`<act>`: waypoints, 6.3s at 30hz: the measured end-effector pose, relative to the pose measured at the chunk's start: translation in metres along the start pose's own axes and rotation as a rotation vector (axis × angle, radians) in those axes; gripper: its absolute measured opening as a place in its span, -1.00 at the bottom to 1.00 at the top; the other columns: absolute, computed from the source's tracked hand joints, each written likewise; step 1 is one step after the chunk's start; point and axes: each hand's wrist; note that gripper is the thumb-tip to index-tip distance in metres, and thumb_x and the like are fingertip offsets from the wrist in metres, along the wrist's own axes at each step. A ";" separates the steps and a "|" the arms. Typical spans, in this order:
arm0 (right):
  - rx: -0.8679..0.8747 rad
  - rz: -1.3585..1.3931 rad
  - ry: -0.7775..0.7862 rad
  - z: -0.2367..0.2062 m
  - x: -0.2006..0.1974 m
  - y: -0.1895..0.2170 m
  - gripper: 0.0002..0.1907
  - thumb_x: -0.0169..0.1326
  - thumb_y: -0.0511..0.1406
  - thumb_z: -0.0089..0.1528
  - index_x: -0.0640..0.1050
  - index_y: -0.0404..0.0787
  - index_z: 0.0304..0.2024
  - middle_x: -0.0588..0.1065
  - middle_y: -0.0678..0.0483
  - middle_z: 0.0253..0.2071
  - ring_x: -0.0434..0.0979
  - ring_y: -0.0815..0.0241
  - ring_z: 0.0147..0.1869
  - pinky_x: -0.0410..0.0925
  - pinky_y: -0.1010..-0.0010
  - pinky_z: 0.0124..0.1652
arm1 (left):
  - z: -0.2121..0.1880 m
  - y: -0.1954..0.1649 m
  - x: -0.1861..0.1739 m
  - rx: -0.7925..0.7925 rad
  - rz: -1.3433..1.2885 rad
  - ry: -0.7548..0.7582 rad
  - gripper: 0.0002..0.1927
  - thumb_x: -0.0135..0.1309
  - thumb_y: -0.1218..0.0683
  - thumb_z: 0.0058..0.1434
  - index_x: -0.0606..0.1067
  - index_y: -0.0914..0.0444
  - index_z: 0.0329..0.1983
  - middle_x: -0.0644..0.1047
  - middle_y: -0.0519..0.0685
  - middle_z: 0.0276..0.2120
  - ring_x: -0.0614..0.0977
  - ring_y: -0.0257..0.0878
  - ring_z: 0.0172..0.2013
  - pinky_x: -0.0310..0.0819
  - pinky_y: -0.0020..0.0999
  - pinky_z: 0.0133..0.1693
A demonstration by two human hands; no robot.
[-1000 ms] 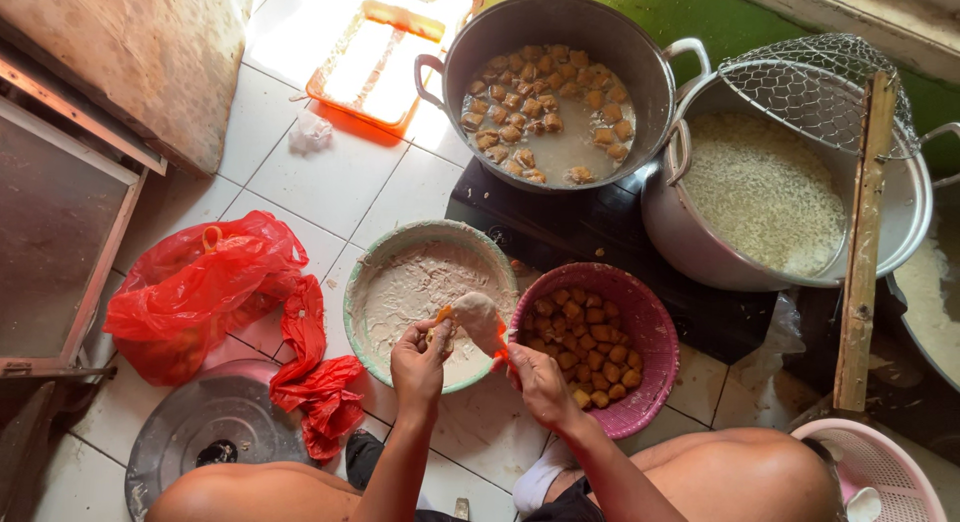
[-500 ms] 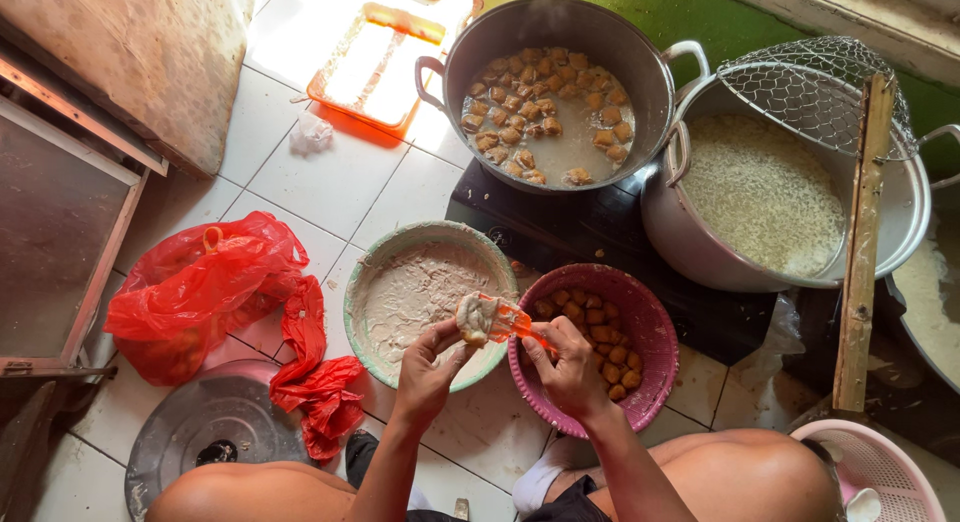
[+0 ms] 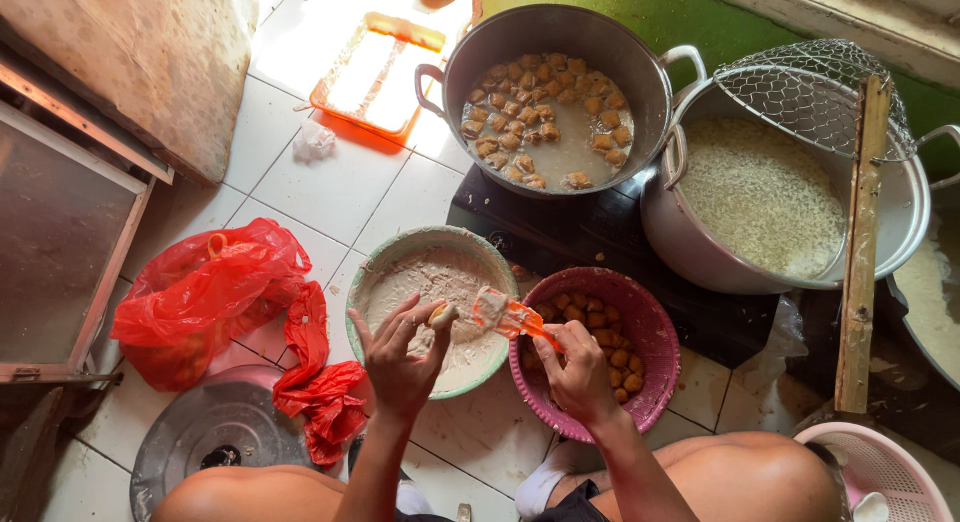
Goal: The person sits on the kitchen floor and coats pieces of fried food with batter from a large bowl, using a spatula to scoop and spread the batter over each piece by hand. The coated pieces are dropped into a pot of hot oil on a portable burner, where more pieces are already frying.
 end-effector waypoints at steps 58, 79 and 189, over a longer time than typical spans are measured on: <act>0.831 -0.332 0.189 -0.055 0.063 -0.128 -0.85 0.29 -0.35 0.03 0.57 -0.27 -0.44 0.59 -0.25 -0.30 0.62 -0.28 -0.11 0.45 0.02 -0.09 | -0.099 0.050 0.064 -1.323 -0.966 0.319 -0.50 0.18 0.04 0.24 0.46 0.11 0.27 0.58 -0.15 -0.16 0.55 -0.41 -0.19 0.39 -0.48 -0.10; 0.457 0.460 0.102 -0.031 0.063 -0.107 -0.66 0.32 -0.37 0.09 0.37 -0.29 -0.53 0.55 0.17 -0.54 0.50 0.38 -0.42 0.38 0.45 -0.39 | -0.095 0.017 0.085 -1.034 -0.884 0.726 -0.33 -0.03 -0.18 0.35 0.10 -0.05 0.48 0.34 -0.28 0.28 0.40 -0.44 0.21 0.25 -0.30 0.19; -0.164 0.089 0.032 -0.023 -0.009 0.020 -0.84 0.15 -0.24 0.26 0.60 -0.22 -0.26 0.53 0.03 -0.40 0.55 0.18 -0.41 0.37 0.34 -0.42 | 0.016 -0.020 -0.021 0.124 0.218 0.083 -0.72 0.31 0.07 0.02 0.62 -0.02 -0.17 0.63 -0.26 -0.18 0.60 -0.25 0.06 -0.32 0.58 0.35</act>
Point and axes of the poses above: each hand's wrist, its own z-axis towards the middle knuckle, its own x-axis out of the palm, y = z × x
